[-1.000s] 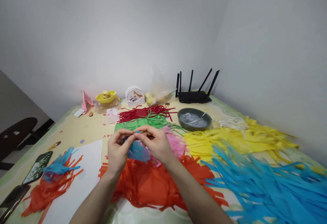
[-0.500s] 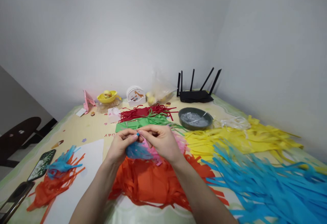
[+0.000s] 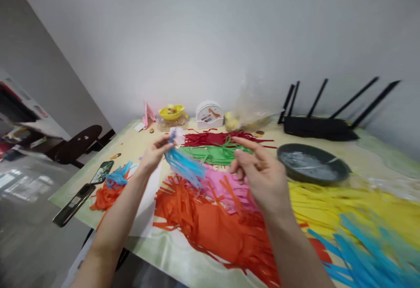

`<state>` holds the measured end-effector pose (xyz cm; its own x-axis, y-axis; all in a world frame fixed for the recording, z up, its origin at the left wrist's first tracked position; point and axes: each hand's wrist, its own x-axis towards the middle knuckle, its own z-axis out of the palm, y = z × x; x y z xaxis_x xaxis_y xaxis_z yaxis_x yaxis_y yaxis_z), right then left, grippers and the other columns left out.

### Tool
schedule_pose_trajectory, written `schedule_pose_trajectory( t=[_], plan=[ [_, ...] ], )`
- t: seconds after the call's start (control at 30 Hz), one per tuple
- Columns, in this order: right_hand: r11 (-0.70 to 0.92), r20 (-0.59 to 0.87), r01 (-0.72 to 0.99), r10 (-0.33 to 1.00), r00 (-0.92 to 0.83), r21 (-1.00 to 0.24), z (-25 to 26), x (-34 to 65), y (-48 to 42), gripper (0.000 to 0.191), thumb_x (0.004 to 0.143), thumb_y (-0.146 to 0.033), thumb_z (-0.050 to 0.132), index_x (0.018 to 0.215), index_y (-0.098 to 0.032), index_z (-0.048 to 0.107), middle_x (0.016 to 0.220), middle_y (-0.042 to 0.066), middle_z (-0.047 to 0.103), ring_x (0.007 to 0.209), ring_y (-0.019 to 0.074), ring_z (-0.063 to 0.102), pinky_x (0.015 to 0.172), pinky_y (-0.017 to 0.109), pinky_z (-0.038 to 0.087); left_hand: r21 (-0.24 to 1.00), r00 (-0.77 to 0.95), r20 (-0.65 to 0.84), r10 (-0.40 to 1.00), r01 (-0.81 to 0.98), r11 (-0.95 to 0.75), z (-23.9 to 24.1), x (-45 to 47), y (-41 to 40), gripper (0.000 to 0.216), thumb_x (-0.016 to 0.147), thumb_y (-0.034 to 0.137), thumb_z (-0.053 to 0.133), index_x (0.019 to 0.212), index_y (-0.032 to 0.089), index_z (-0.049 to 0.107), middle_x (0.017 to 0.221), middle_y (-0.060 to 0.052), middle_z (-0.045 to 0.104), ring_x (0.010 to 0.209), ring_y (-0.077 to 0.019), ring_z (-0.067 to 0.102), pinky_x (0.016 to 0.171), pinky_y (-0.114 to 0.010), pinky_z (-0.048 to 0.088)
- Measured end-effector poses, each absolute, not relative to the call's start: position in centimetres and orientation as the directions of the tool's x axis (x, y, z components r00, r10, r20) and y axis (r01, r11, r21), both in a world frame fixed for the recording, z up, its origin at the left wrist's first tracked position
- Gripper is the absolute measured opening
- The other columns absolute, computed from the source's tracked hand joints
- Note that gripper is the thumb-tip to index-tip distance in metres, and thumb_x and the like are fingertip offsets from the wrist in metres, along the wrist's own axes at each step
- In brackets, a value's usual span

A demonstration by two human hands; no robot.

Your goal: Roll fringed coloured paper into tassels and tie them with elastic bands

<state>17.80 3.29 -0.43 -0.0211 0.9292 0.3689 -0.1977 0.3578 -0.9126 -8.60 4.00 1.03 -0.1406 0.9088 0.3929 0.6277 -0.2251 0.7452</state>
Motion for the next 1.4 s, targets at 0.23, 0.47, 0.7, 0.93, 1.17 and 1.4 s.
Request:
schedule_pose_trajectory(
  t=[0.23, 0.47, 0.7, 0.93, 1.17, 1.4],
  plan=[
    [0.431, 0.426, -0.062, 0.901, 0.078, -0.900, -0.5, 19.3, 3.6, 0.021, 0.082, -0.038, 0.065, 0.097, -0.023, 0.071, 0.057, -0.001, 0.058, 0.045, 0.0115, 0.047, 0.041, 0.023, 0.039, 0.376, -0.315, 0.368, 0.875, 0.911, 0.169, -0.2, -22.2, -2.3, 0.021, 0.082, 0.013, 0.050, 0.087, 0.019, 0.070, 0.108, -0.013, 0.070, 0.127, -0.0299, 0.045, 0.111, -0.053, 0.023],
    [0.417, 0.529, 0.670, 0.848, -0.042, -0.615, -0.6, 19.6, 10.7, 0.029, 0.091, -0.035, 0.050, 0.100, -0.017, 0.071, 0.091, 0.007, 0.073, 0.077, 0.0196, 0.067, 0.071, 0.031, 0.051, 0.083, -0.214, 0.196, 0.957, 0.976, 0.202, -4.8, -21.5, -3.0, 0.019, 0.077, 0.011, 0.056, 0.089, 0.014, 0.071, 0.113, -0.020, 0.067, 0.112, -0.0393, 0.056, 0.096, -0.061, 0.037],
    [0.461, 0.245, 0.869, 0.876, -0.415, -0.178, -5.4, 12.4, 21.1, 0.027, 0.088, -0.025, 0.061, 0.113, -0.014, 0.064, 0.115, 0.011, 0.066, 0.108, 0.0224, 0.060, 0.092, 0.036, 0.048, 0.059, 0.280, 0.146, 0.949, 0.955, -0.291, -4.3, -7.1, 13.0, 0.024, 0.092, 0.024, 0.049, 0.107, 0.021, 0.068, 0.114, -0.006, 0.068, 0.108, -0.0165, 0.060, 0.096, -0.026, 0.046],
    [0.265, 0.175, 0.964, 0.949, -0.261, 0.001, -10.9, 12.5, 25.8, 0.029, 0.092, -0.030, 0.056, 0.116, -0.015, 0.059, 0.118, 0.009, 0.060, 0.102, 0.0210, 0.061, 0.085, 0.041, 0.053, -0.008, 0.280, 0.079, 0.957, 0.960, -0.281, -10.3, 0.6, 23.9, 0.030, 0.091, 0.031, 0.056, 0.115, 0.013, 0.058, 0.116, -0.010, 0.061, 0.100, -0.0211, 0.062, 0.085, -0.043, 0.053],
    [0.067, 0.198, 0.995, 0.977, -0.081, 0.075, -8.6, 20.0, 28.1, 0.033, 0.092, -0.031, 0.056, 0.120, -0.013, 0.056, 0.120, 0.012, 0.059, 0.104, 0.0234, 0.060, 0.085, 0.043, 0.052, -0.073, 0.235, 0.061, 0.970, 0.970, -0.230, -12.7, -0.9, 25.8, 0.030, 0.091, 0.031, 0.056, 0.116, 0.014, 0.058, 0.118, -0.010, 0.060, 0.103, -0.0219, 0.060, 0.087, -0.043, 0.052],
    [0.467, 0.074, 0.882, 0.879, -0.471, 0.063, -10.2, 14.9, 28.2, 0.029, 0.092, -0.032, 0.057, 0.113, -0.013, 0.060, 0.113, 0.009, 0.062, 0.096, 0.0193, 0.062, 0.083, 0.039, 0.053, -0.104, 0.248, 0.053, 0.967, 0.965, -0.242, -11.5, -0.6, 27.0, 0.031, 0.091, 0.033, 0.056, 0.116, 0.014, 0.058, 0.117, -0.010, 0.061, 0.103, -0.0220, 0.060, 0.088, -0.044, 0.051]
  ],
)
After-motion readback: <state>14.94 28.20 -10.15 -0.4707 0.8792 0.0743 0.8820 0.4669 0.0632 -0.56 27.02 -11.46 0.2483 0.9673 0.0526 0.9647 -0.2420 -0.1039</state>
